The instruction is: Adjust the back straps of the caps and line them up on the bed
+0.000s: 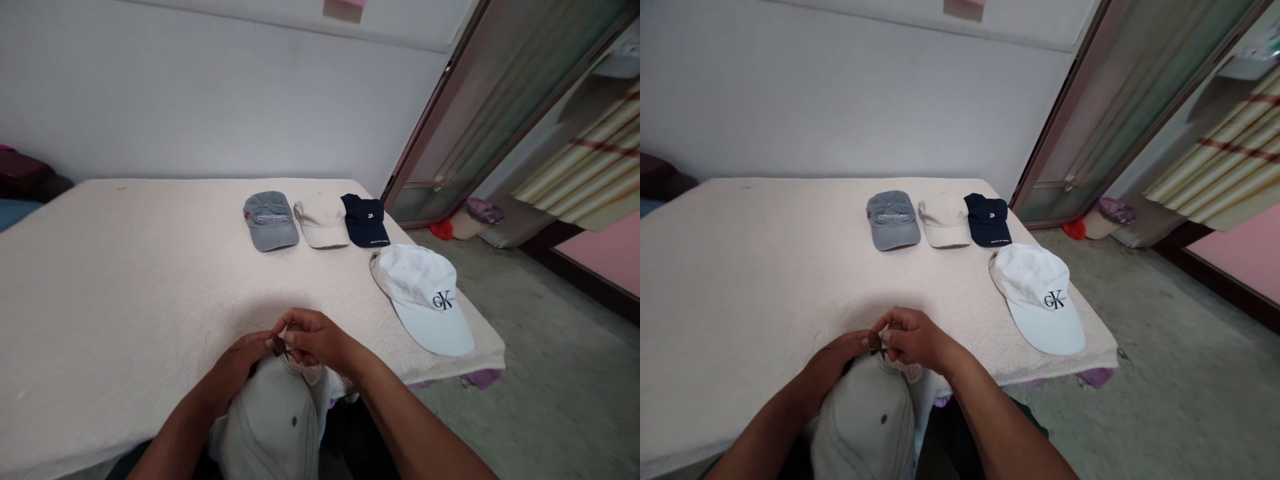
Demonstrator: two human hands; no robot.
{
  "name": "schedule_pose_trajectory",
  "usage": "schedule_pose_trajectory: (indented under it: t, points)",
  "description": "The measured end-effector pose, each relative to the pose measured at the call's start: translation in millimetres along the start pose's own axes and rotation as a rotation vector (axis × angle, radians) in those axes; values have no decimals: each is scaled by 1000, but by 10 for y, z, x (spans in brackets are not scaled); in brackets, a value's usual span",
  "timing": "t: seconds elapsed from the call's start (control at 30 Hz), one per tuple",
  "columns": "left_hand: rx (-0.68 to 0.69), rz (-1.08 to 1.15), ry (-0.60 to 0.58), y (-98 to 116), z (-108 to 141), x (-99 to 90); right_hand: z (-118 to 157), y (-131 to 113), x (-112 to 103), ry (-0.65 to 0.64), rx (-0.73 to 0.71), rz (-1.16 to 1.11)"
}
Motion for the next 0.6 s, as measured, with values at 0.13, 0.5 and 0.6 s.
schedule_pose_trajectory:
  t: [0.13,0.5,0.6]
  points:
    - [9,50,16,-16,0,-20,0,-45,6,-4,-53,109]
    - [40,72,-112,105,20,104,11,-43,-36,66,-47,114]
    - [10,87,-83,41,-7,64,8,-61,-30,83,-100,176]
Point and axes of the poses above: each hand's wrist, its own z-axis away from the middle knuckle, its own x-axis out of the palm, y = z × x, the point moved 6 cm from there along -z, towards the middle knuckle, and after that the axes turned 5 degrees about z, right-handed, at the moved point
